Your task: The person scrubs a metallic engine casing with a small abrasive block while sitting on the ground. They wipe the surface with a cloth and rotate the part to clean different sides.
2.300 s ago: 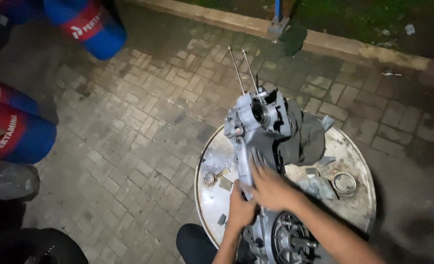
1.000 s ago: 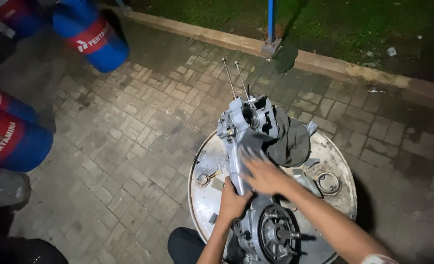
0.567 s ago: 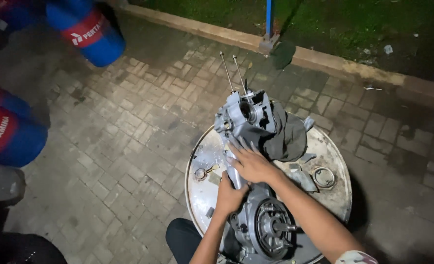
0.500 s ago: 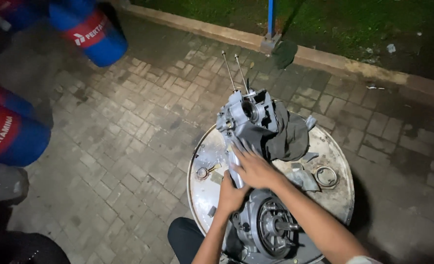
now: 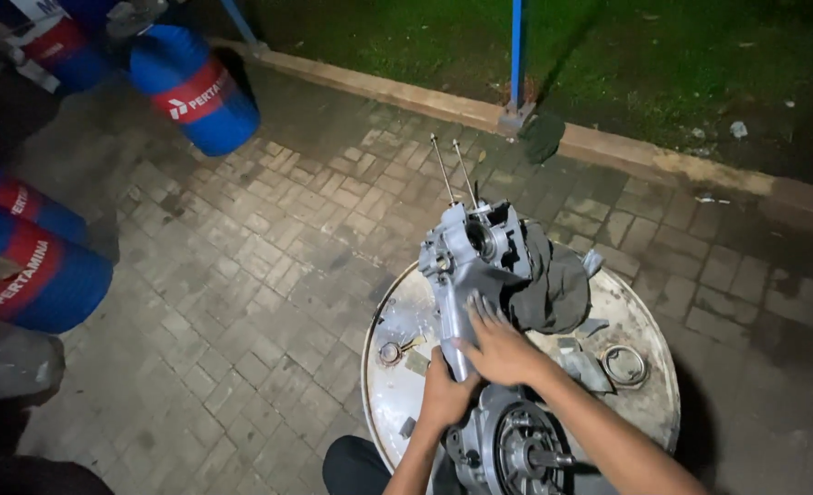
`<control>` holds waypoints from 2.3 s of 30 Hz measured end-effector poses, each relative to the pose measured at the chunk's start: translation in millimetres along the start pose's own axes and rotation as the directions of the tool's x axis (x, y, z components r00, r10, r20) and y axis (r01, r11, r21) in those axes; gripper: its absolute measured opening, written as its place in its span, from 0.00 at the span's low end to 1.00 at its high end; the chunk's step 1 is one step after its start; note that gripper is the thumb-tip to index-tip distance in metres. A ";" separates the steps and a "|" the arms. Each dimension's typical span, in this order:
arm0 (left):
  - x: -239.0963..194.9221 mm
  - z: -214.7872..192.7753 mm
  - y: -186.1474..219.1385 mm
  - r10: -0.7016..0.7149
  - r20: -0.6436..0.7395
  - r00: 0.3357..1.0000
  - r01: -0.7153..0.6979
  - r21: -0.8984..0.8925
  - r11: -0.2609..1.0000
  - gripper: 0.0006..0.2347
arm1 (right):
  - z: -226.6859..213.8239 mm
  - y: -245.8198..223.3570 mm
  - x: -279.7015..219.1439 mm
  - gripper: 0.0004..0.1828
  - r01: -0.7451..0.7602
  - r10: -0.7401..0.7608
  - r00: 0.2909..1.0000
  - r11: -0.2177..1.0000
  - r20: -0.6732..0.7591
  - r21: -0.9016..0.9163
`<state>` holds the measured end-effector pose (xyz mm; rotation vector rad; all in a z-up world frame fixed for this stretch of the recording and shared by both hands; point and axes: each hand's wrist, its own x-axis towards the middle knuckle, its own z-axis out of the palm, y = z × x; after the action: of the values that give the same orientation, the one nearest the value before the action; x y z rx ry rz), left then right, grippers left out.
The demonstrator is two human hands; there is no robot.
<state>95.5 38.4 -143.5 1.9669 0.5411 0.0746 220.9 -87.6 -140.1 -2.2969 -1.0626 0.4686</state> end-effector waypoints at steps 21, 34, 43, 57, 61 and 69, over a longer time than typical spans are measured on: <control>-52.2 -13.4 -3.5 -0.188 0.056 0.981 0.192 -0.090 0.977 0.32 | -63.7 -92.4 -46.6 0.46 -0.196 0.249 0.888 0.965 0.386 -0.171; -59.1 -8.7 0.5 -0.191 -0.007 0.982 0.191 -0.005 0.982 0.29 | -28.1 -51.6 -24.9 0.48 -0.110 0.137 0.947 0.988 0.291 -0.105; -56.2 -11.5 7.7 -0.062 -0.002 0.998 0.062 -0.026 0.998 0.28 | 16.1 -60.4 -58.3 0.50 0.020 -0.006 0.998 0.979 0.068 -0.204; -59.8 -13.9 15.3 -0.083 0.034 0.996 0.085 -0.072 0.994 0.30 | -23.1 -60.7 -53.6 0.61 0.043 -0.010 0.964 0.992 0.264 -0.119; -59.2 -14.9 23.2 -0.039 0.020 0.999 0.038 0.030 0.999 0.26 | -37.4 -31.0 -2.1 0.58 -0.181 0.245 0.929 0.955 0.277 -0.235; -56.7 -12.6 17.5 -0.042 0.004 0.999 0.042 0.017 0.999 0.28 | -60.6 -73.8 -23.5 0.59 -0.161 0.271 0.889 0.940 0.370 -0.301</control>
<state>46.9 20.0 -112.0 1.9705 0.5818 0.0401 194.9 -87.5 -45.3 -2.6425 -1.1131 0.9868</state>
